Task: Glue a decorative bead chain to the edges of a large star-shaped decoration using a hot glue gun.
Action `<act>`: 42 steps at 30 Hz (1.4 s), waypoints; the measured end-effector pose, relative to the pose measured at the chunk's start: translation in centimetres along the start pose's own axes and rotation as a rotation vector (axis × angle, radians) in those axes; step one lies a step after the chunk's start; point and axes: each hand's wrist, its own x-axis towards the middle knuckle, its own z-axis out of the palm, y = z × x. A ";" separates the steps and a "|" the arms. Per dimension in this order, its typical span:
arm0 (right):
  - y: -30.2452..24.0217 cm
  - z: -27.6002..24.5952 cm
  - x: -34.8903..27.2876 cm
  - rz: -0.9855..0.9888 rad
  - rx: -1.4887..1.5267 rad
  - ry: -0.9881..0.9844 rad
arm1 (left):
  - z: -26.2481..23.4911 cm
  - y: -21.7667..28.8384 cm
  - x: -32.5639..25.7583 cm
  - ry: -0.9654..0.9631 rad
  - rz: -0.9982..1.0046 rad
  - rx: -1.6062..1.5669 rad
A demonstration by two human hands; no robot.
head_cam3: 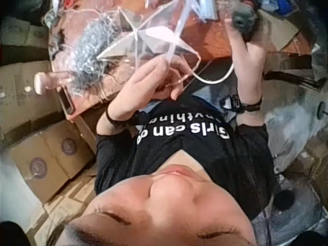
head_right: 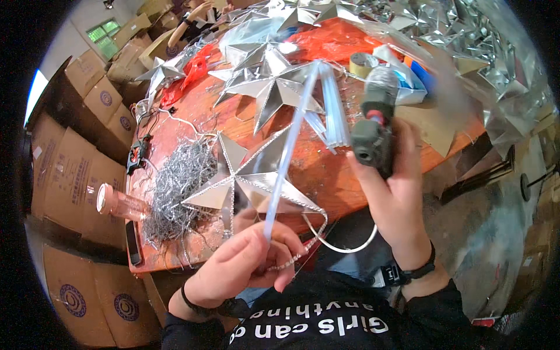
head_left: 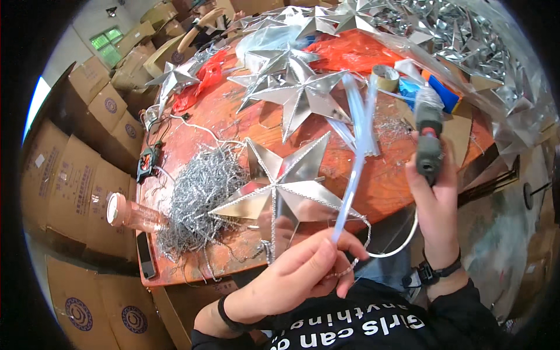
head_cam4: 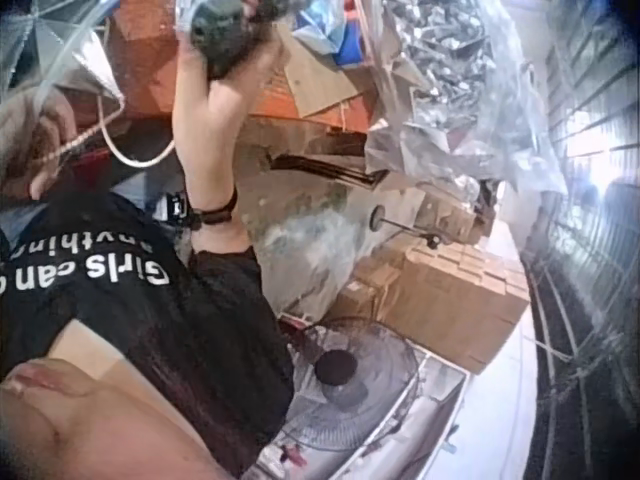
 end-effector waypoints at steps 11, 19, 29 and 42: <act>-0.5 0.3 1.9 0.313 0.400 0.125 | 0.8 -0.1 0.2 0.097 -0.052 0.515; 0.0 -0.4 1.8 0.249 0.457 0.137 | 0.6 -0.6 0.6 0.090 -0.054 0.504; 1.1 -1.1 2.1 -0.003 0.199 0.213 | 0.7 0.1 0.0 0.117 -0.158 0.400; 2.3 -5.6 1.3 -0.350 -0.397 0.185 | 0.6 0.4 -1.2 0.266 -0.075 0.349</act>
